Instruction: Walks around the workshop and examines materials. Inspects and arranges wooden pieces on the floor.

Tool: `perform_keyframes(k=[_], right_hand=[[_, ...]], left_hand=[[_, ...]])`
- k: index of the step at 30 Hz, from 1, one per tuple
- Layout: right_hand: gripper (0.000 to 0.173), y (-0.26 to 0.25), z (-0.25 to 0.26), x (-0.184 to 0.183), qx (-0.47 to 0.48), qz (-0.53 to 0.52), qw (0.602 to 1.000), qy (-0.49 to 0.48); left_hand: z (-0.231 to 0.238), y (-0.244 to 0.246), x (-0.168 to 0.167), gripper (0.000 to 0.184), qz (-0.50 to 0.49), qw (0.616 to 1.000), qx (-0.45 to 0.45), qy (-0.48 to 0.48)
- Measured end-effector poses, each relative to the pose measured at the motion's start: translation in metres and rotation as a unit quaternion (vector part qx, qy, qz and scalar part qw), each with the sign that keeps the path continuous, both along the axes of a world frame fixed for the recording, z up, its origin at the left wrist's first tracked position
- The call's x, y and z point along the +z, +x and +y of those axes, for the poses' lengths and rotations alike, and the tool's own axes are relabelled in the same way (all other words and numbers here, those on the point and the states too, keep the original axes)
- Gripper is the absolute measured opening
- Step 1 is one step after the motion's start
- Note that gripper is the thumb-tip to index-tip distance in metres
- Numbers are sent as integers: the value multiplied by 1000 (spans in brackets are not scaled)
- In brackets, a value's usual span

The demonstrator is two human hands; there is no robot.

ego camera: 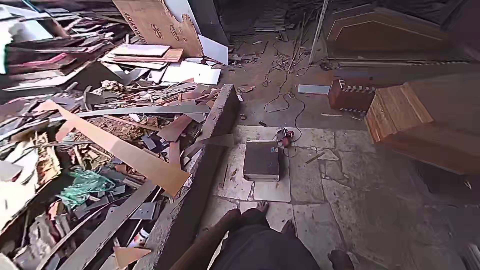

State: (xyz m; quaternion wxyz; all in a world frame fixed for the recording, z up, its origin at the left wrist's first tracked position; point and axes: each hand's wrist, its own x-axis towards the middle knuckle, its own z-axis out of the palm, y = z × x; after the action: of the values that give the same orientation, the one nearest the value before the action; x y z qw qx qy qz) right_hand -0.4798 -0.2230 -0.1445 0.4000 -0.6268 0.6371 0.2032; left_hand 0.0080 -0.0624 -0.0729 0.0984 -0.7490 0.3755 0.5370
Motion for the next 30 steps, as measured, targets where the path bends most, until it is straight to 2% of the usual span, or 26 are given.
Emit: perform_keyframes(k=[2, 5, 8, 11, 14, 16, 18, 21, 25, 30], right_hand=[[39, -2, -1, -20, -102, -15, 993, 63], [41, 14, 23, -4, -245, -52, 967, 38], [45, 31, 50, 18, -254, -40, 965, 42], [44, 39, 71, 0, -155, 7, 987, 42], [45, 74, 90, 4, -244, -22, 969, 25], [40, 84, 118, 16, -338, -57, 939, 26], [36, 103, 137, 23, -381, -42, 923, 44], [36, 98, 154, 47, -423, -54, 901, 80], [40, 75, 183, 36, -448, -71, 886, 95], [41, 37, 210, 29, -514, -64, 850, 98]], left_hand=[[-17, 9, -4, 51, 7, 999, -49, 20], [-54, 25, -3, 52, 7, 991, -133, 32], [-100, 44, -7, 48, 13, 988, -155, 3], [-138, 64, -18, 44, 30, 992, -118, -26], [-178, 93, -24, 43, 11, 988, -153, -18], [-189, 96, -39, 41, 8, 983, -185, -2], [-206, 97, -35, 43, -13, 973, -231, 11], [-229, 70, -29, 47, -49, 956, -288, 34], [-262, 24, -48, 50, -64, 928, -365, 35], [-296, -65, -56, 46, -3, 896, -444, -25]])
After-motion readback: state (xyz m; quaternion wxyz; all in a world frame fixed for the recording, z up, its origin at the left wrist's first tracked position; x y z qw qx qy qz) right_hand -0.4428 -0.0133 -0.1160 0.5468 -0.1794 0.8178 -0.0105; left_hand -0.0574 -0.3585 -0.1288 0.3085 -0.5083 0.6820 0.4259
